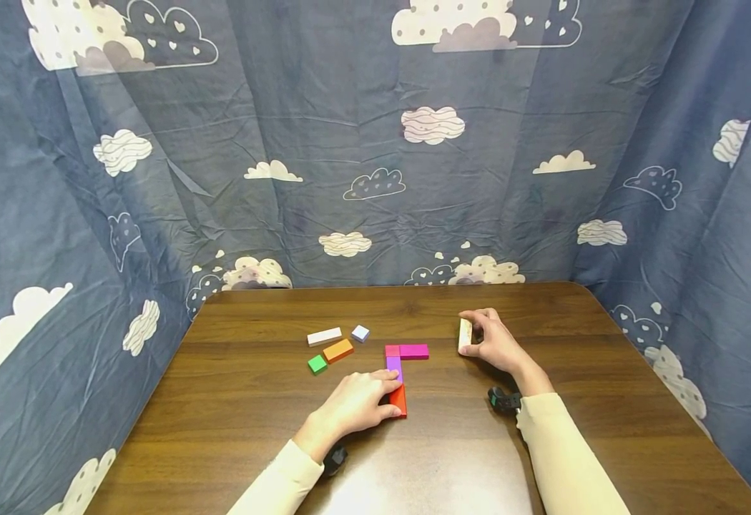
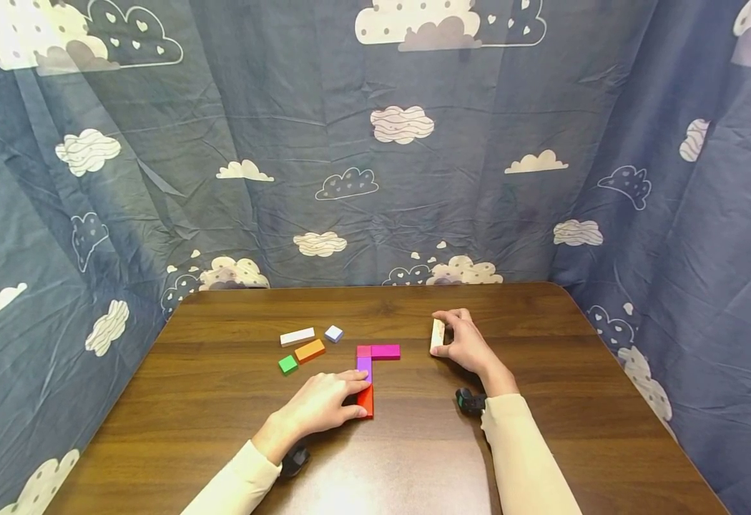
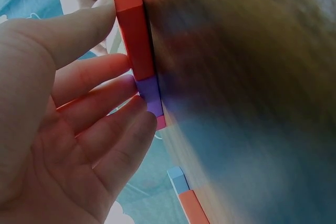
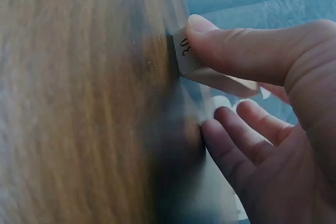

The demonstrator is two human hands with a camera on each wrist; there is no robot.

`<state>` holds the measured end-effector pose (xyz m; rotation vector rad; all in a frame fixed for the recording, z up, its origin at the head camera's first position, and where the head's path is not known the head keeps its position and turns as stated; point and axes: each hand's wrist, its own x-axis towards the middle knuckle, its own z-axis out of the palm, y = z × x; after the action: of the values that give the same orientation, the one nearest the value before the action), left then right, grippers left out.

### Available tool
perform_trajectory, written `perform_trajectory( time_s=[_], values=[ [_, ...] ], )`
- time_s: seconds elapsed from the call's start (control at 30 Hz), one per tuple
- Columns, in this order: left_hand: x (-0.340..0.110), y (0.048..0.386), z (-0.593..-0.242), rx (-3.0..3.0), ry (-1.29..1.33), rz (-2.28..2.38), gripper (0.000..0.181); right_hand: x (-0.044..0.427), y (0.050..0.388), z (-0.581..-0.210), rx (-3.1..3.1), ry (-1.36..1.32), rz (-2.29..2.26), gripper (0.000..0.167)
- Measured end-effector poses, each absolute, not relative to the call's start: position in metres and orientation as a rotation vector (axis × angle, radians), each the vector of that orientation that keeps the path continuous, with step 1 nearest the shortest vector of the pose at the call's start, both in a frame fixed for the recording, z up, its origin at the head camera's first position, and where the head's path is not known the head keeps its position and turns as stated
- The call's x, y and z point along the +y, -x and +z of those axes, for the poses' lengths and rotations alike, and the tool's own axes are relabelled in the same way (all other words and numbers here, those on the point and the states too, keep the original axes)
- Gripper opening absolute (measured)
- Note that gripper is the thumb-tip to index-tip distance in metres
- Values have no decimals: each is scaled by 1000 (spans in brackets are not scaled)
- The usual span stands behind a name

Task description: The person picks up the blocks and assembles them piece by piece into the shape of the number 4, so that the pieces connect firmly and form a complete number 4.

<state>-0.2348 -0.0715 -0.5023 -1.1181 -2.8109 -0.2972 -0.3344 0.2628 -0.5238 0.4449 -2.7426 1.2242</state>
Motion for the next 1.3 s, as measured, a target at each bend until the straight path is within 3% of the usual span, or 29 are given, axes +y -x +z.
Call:
perform_trajectory(
  time_s=[0.87, 1.3],
  values=[
    [-72, 237, -505, -2804, 1122, -298, 48, 261, 336, -522, -2644, -453, 1388, 73],
    [-73, 236, -503, -2799, 1127, -291, 49, 257, 337, -523, -2650, -394, 1255, 71]
  ],
)
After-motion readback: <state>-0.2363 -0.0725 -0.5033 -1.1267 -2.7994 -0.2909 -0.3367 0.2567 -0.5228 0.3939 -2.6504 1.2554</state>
